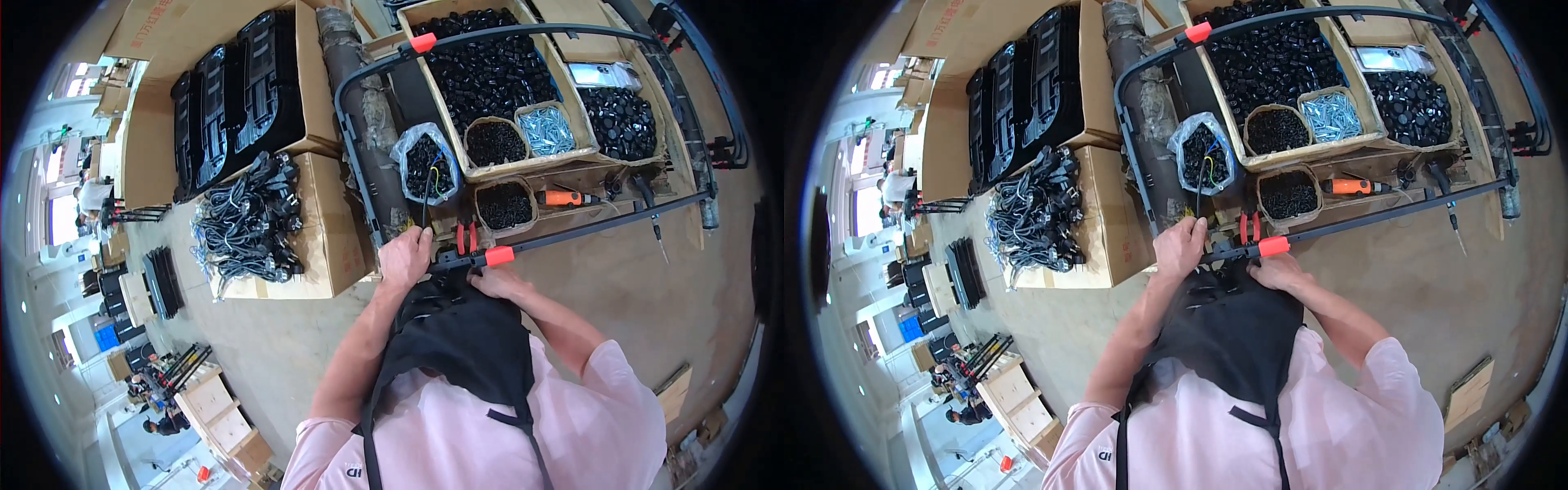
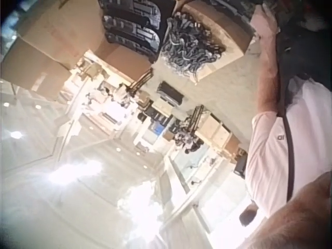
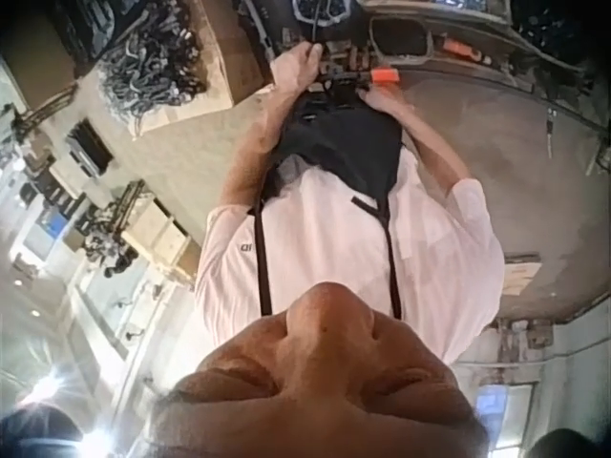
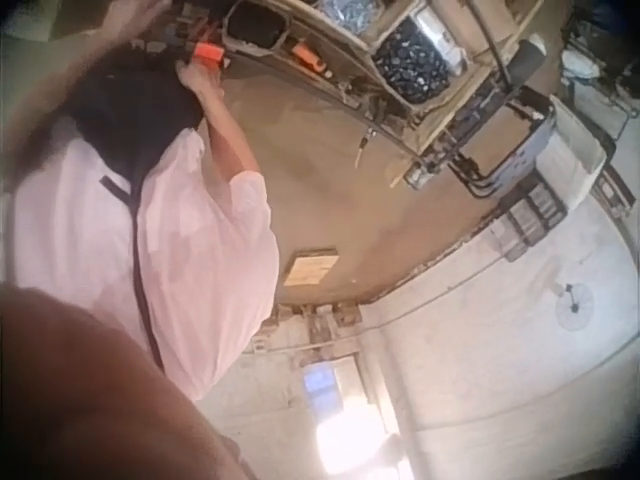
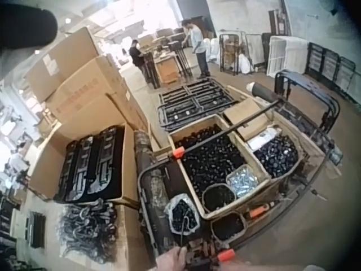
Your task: Assembling the components of industrial leaf blowers or similar equipment on a factory floor.
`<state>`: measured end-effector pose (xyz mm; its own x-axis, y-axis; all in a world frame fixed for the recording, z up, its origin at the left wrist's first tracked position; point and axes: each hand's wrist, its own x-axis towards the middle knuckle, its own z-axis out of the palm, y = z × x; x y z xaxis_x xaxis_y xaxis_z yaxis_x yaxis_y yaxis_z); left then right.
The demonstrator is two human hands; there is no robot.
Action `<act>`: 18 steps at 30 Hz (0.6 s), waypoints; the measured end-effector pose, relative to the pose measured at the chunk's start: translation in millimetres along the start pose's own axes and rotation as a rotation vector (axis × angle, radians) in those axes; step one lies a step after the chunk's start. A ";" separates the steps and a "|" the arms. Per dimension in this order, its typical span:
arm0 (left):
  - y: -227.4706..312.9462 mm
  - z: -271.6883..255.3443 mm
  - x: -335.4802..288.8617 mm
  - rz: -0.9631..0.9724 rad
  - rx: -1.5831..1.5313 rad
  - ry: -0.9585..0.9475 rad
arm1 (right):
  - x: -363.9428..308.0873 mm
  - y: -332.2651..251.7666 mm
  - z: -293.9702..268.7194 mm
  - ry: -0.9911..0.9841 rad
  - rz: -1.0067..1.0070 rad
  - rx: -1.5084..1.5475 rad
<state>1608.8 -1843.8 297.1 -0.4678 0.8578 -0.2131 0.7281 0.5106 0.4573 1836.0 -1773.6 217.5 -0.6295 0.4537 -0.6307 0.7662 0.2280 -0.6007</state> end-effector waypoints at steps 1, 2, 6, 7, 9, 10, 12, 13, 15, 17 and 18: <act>0.2 1.4 1.3 0.002 0.002 0.012 | 3.1 3.7 -1.7 -0.071 0.118 0.045; 0.3 1.0 2.1 0.001 0.006 0.027 | 7.6 7.2 1.6 -0.076 0.113 0.038; 11.4 0.5 2.6 -0.004 0.049 -0.021 | 69.4 87.5 82.4 0.028 0.062 0.338; 8.6 1.4 1.3 -0.014 0.058 -0.010 | 82.8 92.1 93.4 0.022 0.106 0.480; 12.6 1.8 1.1 -0.029 0.068 -0.011 | 108.0 97.7 101.2 0.017 0.198 0.765; 13.4 2.3 1.7 -0.048 0.083 -0.009 | 120.6 96.9 104.6 0.011 0.242 0.909; 14.6 5.3 3.4 -0.037 0.074 0.011 | 135.1 90.8 110.4 -0.005 0.338 1.192; 15.7 7.1 4.9 -0.022 0.062 0.035 | 142.2 87.5 112.5 0.111 0.414 1.144; 20.2 10.5 8.3 -0.017 0.055 0.028 | 138.0 98.4 108.1 0.097 0.419 1.152; -1.7 2.2 -4.5 -0.097 0.089 0.063 | 113.6 57.3 79.2 -0.176 0.317 1.115; 1.3 3.6 -3.0 -0.072 0.062 0.071 | 101.4 61.3 69.7 -0.170 0.315 1.098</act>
<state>1612.9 -1845.5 295.3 -0.5528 0.8136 -0.1803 0.7201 0.5753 0.3880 1810.2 -1773.7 82.5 -0.5029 0.2168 -0.8367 0.4204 -0.7844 -0.4560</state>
